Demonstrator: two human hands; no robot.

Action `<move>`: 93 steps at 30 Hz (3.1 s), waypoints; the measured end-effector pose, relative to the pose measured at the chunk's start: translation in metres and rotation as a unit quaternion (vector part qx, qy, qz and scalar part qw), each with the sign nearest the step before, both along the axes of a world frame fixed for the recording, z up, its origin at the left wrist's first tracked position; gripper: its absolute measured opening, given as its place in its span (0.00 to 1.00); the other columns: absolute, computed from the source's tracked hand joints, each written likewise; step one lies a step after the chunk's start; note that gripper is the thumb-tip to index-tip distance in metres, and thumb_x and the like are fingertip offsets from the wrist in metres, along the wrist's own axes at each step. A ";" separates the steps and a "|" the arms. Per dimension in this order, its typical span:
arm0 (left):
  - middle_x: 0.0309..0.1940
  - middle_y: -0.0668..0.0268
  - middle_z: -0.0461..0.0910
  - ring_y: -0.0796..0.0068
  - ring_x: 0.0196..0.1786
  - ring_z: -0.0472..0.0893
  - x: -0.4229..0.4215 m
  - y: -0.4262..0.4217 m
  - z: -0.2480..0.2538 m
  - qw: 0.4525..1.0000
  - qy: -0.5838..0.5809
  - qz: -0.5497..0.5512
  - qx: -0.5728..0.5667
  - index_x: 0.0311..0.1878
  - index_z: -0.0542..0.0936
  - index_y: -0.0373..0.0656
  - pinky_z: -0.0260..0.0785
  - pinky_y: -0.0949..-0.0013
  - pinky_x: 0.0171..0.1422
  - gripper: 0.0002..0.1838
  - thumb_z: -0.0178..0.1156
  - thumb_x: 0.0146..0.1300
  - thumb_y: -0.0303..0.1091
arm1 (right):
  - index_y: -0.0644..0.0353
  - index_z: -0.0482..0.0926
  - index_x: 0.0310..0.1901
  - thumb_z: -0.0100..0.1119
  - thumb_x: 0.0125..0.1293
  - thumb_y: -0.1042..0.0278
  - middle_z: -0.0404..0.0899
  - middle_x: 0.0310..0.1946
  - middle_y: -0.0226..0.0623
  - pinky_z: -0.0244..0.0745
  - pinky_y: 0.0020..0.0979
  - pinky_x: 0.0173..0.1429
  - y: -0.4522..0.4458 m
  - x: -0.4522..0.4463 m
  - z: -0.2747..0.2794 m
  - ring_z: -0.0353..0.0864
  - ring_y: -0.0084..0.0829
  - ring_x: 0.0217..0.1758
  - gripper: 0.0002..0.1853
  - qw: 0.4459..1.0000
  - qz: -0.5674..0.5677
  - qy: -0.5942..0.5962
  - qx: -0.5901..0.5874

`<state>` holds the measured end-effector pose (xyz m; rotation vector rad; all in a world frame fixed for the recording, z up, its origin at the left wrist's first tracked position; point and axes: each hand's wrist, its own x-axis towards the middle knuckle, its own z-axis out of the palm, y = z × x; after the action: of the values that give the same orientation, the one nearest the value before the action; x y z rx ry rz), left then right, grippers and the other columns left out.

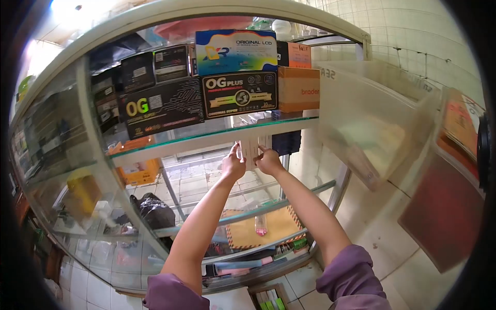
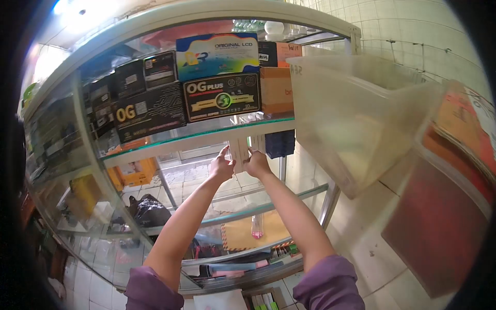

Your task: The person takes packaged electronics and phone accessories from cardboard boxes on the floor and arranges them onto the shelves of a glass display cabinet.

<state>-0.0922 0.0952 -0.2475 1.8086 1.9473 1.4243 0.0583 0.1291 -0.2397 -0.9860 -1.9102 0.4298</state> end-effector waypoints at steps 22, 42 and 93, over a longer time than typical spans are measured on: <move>0.60 0.42 0.67 0.52 0.63 0.68 0.002 0.019 0.029 0.972 0.104 -0.117 -0.175 0.67 0.53 0.29 0.62 0.63 0.64 0.43 0.63 0.56 0.44 | 0.58 0.58 0.65 0.58 0.59 0.60 0.55 0.66 0.52 0.60 0.39 0.68 0.037 -0.022 -0.019 0.62 0.47 0.65 0.33 0.987 -0.002 -0.161 0.009; 0.57 0.47 0.69 0.51 0.62 0.68 0.024 -0.422 -0.052 0.923 0.237 -0.195 -0.234 0.60 0.69 0.36 0.61 0.59 0.65 0.33 0.61 0.56 0.46 | 0.56 0.75 0.55 0.62 0.57 0.51 0.76 0.53 0.45 0.69 0.33 0.60 -0.362 0.097 -0.052 0.75 0.39 0.56 0.27 0.930 0.094 -0.321 -0.154; 0.50 0.49 0.71 0.53 0.49 0.75 0.078 -0.484 -0.119 0.979 -0.157 -0.117 0.059 0.64 0.66 0.38 0.67 0.62 0.54 0.23 0.48 0.67 0.34 | 0.55 0.54 0.69 0.70 0.54 0.63 0.57 0.64 0.35 0.70 0.35 0.57 -0.470 0.062 -0.145 0.63 0.33 0.65 0.44 0.951 0.214 0.169 -0.144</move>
<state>-0.0139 -0.3893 -0.3666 1.6674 1.4752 1.6535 0.1207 -0.3413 -0.3851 -0.6156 -1.7657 1.0853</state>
